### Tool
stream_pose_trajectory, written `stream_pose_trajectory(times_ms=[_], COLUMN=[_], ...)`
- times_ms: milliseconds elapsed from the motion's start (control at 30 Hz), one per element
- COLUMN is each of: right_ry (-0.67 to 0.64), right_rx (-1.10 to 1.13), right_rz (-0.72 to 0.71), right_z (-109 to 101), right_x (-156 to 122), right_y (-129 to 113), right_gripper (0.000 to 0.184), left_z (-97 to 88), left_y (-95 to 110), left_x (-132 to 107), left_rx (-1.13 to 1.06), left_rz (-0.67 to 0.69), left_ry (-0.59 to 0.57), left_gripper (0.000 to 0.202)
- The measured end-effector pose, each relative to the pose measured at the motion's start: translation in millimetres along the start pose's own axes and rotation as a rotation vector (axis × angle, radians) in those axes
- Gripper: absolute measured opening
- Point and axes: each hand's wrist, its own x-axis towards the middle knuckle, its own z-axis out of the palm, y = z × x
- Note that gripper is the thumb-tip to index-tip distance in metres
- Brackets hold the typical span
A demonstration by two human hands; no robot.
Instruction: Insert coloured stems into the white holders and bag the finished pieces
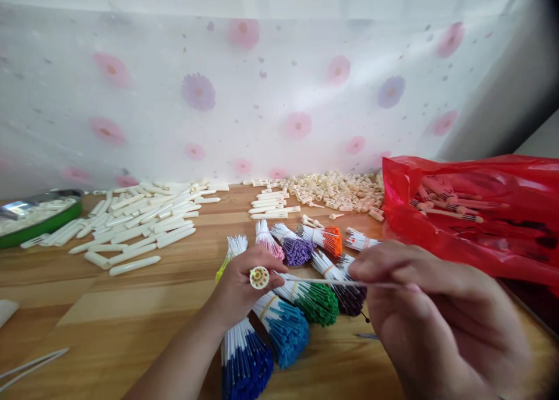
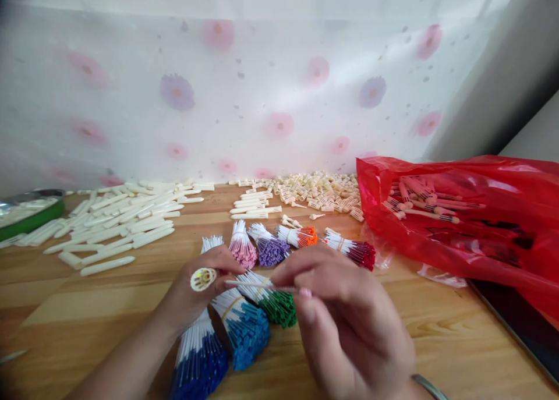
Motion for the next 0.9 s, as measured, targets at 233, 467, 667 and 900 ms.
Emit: stream_pose_trajectory(times_ms=[233,467,667,900], right_ry=[-0.220,-0.322,-0.312,-0.311], right_rx=[-0.090,-0.138,-0.227,-0.312], right_rz=[-0.094,-0.232,-0.252,-0.090], right_z=[8,18,36,36], right_x=[0,4,-2,-4], right_y=[-20,-3,16,30], right_gripper=[0.032,0.039,0.024,0.015], left_z=[6.9,9.5,7.1,-1.5], left_y=[-1,7,1,1], left_x=[-1,-1,-3,-5], left_rx=[0.081,0.187,0.404,0.706], left_rz=[0.041,0.063,0.174,0.172], left_ry=[-0.069,-0.070,-0.032,0.058], left_gripper=[0.013,0.014,0.020,0.025])
